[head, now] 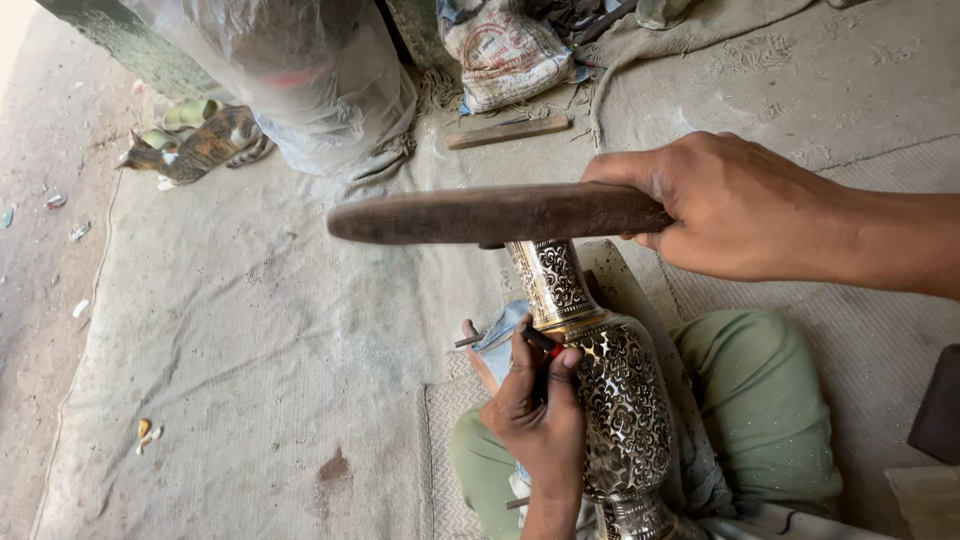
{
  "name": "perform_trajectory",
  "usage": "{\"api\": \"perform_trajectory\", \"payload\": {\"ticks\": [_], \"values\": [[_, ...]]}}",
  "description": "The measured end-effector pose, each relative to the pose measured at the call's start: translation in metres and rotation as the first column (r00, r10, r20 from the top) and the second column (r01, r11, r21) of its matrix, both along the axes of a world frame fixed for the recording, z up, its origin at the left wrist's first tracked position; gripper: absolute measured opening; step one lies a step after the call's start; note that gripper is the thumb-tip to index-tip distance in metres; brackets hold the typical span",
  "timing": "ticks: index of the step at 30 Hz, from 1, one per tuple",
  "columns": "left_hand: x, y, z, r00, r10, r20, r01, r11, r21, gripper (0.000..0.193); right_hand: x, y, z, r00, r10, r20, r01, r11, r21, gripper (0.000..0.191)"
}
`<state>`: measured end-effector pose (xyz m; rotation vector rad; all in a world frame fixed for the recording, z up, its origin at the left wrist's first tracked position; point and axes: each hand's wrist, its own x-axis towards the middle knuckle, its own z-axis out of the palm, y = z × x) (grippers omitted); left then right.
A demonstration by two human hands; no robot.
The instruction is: The person sits on the ground holding an ornate brass vase braced in their lap and decorates its surface by hand, holding a small punch against the metal and striking it with a wooden mallet to chase the pattern, repositioning the punch around the vase as they work.
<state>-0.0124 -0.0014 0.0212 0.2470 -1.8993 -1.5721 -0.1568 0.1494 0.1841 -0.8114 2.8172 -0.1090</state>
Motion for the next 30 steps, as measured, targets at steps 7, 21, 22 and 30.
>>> {"api": "perform_trajectory", "payload": {"ticks": [7,21,22,30], "values": [[0.001,-0.002,0.004,0.998,-0.004,-0.057,-0.003,0.993,-0.116,0.042,0.008,-0.005,0.010,0.970,-0.177,0.167,0.172,0.984,0.045,0.044],[0.008,0.001,-0.016,0.999,-0.032,0.029,0.029,0.992,0.121,0.027,0.017,0.008,0.007,0.995,0.079,-0.058,-0.077,0.997,0.031,0.045],[0.008,0.002,-0.018,0.996,-0.048,0.072,0.030,0.973,0.230,0.019,0.018,0.010,0.008,0.980,0.150,-0.133,-0.138,0.986,0.093,0.045],[0.003,0.003,-0.013,0.993,-0.108,0.052,0.099,0.983,0.155,0.054,0.016,0.076,-0.041,0.954,0.098,-0.282,-0.082,0.994,0.067,0.028]]}}
